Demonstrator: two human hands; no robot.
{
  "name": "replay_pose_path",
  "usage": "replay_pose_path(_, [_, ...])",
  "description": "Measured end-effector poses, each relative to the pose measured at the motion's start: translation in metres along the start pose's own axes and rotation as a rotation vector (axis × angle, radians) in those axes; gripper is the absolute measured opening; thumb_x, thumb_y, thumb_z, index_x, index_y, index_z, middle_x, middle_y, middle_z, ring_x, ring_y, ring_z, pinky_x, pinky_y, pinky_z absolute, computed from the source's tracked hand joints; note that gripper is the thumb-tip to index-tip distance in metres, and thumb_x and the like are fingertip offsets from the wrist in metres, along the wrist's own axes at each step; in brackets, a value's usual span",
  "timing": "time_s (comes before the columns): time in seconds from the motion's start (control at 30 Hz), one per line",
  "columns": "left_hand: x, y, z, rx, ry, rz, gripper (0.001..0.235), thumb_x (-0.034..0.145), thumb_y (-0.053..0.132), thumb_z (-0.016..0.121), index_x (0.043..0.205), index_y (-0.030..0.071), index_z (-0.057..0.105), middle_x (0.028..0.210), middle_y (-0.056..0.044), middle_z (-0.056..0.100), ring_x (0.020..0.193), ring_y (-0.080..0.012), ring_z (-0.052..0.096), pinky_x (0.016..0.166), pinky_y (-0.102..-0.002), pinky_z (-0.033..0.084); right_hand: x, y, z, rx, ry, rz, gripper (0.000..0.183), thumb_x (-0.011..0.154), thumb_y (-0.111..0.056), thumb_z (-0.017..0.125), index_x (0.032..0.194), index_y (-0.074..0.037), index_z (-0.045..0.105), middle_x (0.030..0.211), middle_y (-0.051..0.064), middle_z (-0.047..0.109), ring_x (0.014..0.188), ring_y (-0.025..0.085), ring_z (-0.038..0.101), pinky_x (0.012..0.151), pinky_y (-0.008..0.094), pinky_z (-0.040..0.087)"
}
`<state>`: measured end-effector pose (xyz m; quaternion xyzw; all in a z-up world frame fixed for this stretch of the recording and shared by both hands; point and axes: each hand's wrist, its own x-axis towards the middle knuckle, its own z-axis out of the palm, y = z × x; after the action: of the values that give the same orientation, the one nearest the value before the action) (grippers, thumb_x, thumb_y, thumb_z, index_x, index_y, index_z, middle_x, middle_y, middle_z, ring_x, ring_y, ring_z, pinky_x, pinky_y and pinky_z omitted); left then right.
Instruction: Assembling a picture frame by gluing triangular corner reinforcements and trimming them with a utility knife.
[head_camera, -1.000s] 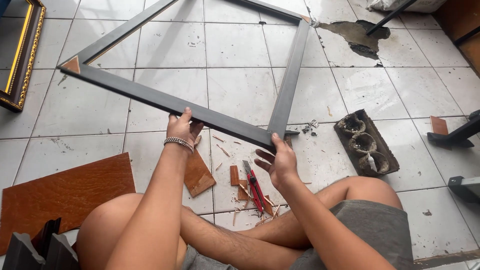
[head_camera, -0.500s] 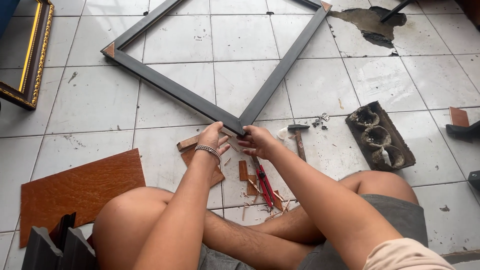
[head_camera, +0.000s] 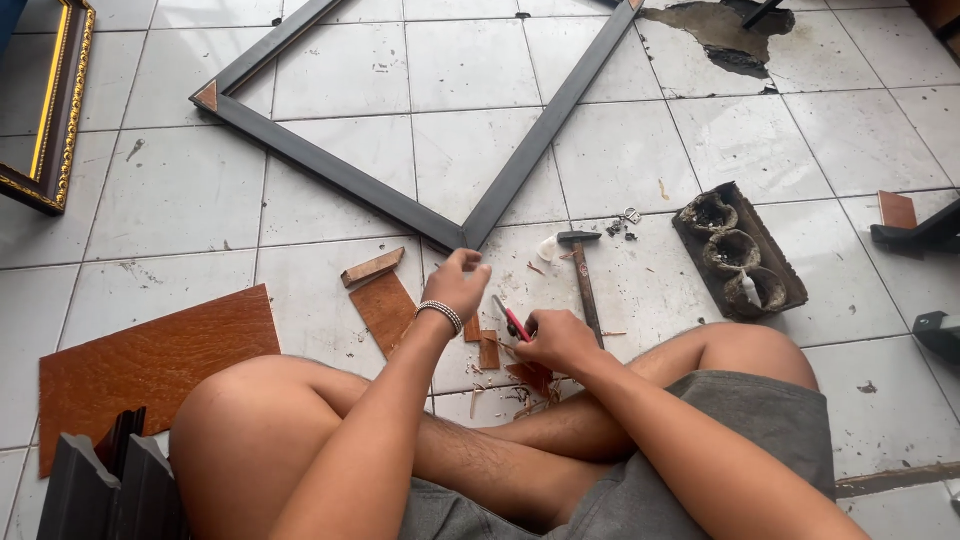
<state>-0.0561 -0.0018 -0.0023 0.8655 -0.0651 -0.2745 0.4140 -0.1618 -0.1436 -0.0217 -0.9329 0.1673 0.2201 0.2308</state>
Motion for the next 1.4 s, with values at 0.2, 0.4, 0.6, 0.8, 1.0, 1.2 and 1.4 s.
replay_pose_path(0.2, [-0.031,-0.021,0.031,0.712,-0.227,0.234,0.02,0.079,0.025,0.053,0.098,0.025,0.06,0.104,0.002,0.061,0.105,-0.0249,0.055,0.087,-0.044,0.045,-0.023,-0.005,-0.046,0.261,-0.001,0.12,0.026,0.069,-0.029,0.053,0.075,-0.005,0.061,0.064,0.01,0.064,0.058,0.02,0.064,0.064,0.034,0.049])
replay_pose_path(0.4, [-0.016,-0.047,0.088,1.003,-0.225,0.598,0.031,0.074,0.024,0.063,0.104,0.018,0.053,0.106,-0.003,0.054,0.103,-0.0241,0.051,0.077,-0.039,0.048,-0.015,0.036,-0.025,0.724,0.124,0.246,0.031,0.07,-0.023,0.049,0.088,0.001,0.056,0.064,0.016,0.062,0.046,0.023,0.06,0.039,0.034,0.053])
replay_pose_path(0.6, [-0.015,-0.051,0.084,1.052,-0.295,0.448,0.03,0.071,0.036,0.066,0.095,0.021,0.059,0.103,0.001,0.057,0.105,-0.0215,0.047,0.079,-0.038,0.043,-0.018,0.03,-0.026,0.859,0.166,0.171,0.034,0.072,-0.018,0.048,0.096,0.004,0.055,0.064,0.017,0.06,0.048,0.022,0.059,0.042,0.034,0.054])
replay_pose_path(0.8, [-0.007,-0.051,0.071,0.814,-0.117,0.242,0.013,0.081,0.033,0.054,0.087,0.022,0.056,0.096,0.001,0.052,0.105,-0.0194,0.045,0.081,-0.038,0.046,-0.021,0.024,-0.028,0.942,0.143,0.16,0.029,0.071,-0.015,0.047,0.092,0.004,0.052,0.067,0.018,0.06,0.051,0.022,0.06,0.046,0.036,0.056])
replay_pose_path(1.0, [-0.034,-0.027,0.047,0.5,-0.108,0.078,0.01,0.078,0.033,0.049,0.085,0.026,0.05,0.09,0.0,0.059,0.096,-0.0234,0.057,0.078,-0.04,0.049,-0.03,0.024,-0.028,1.075,0.071,0.123,0.024,0.066,-0.012,0.05,0.086,0.001,0.05,0.057,0.01,0.05,0.049,0.017,0.053,0.046,0.032,0.054])
replay_pose_path(1.2, [-0.051,-0.024,0.037,0.475,0.015,0.339,0.007,0.075,0.024,0.054,0.079,0.02,0.049,0.079,-0.004,0.062,0.082,-0.0264,0.062,0.073,-0.039,0.05,-0.041,0.013,-0.038,1.128,-0.104,0.043,0.039,0.076,-0.033,0.064,0.102,-0.006,0.053,0.073,0.014,0.061,0.04,0.008,0.045,0.047,0.03,0.056])
replay_pose_path(1.4, [-0.044,-0.025,0.045,0.386,0.05,0.47,0.011,0.071,0.018,0.061,0.076,0.019,0.051,0.076,0.001,0.061,0.075,-0.0166,0.063,0.07,-0.034,0.051,-0.027,0.019,-0.026,1.05,-0.044,0.056,0.031,0.073,-0.017,0.066,0.095,0.002,0.057,0.087,0.018,0.065,0.04,0.005,0.045,0.049,0.028,0.055])
